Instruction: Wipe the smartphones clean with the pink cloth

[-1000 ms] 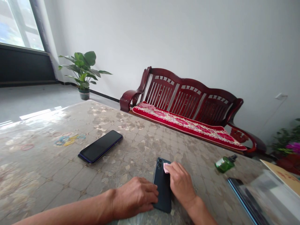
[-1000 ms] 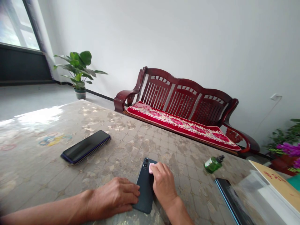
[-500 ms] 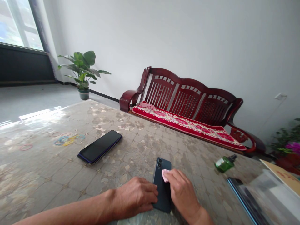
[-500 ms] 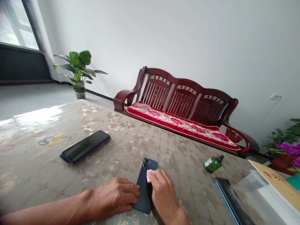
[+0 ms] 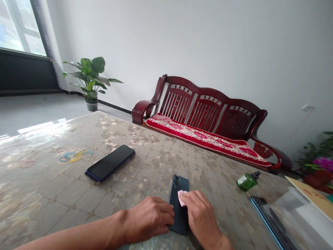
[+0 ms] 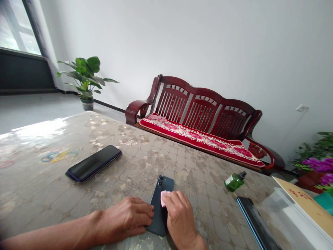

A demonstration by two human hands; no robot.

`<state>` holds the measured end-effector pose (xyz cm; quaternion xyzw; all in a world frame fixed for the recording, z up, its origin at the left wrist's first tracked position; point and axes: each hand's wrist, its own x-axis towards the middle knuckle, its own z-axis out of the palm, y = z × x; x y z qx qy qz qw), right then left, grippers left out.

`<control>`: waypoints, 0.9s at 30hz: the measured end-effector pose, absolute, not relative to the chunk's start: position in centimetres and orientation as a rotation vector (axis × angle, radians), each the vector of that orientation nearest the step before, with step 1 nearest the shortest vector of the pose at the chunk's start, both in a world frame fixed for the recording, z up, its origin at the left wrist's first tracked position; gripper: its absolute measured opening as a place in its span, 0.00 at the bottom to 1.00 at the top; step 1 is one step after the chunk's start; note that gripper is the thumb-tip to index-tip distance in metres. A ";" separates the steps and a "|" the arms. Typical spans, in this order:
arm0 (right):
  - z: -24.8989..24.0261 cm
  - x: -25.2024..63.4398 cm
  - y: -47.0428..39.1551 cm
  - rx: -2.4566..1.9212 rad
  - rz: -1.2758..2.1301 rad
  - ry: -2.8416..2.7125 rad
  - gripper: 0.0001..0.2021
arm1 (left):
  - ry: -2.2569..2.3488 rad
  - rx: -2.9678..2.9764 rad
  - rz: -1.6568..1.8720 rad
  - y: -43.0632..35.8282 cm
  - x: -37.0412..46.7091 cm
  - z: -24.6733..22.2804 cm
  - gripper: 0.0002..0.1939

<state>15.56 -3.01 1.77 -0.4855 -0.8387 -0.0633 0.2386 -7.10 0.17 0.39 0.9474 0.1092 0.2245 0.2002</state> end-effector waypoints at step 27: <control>1.8 15.0 0.5 -1.462 -0.291 -2.267 0.18 | 0.301 2.633 0.643 0.2 -7.2 0.5 0.07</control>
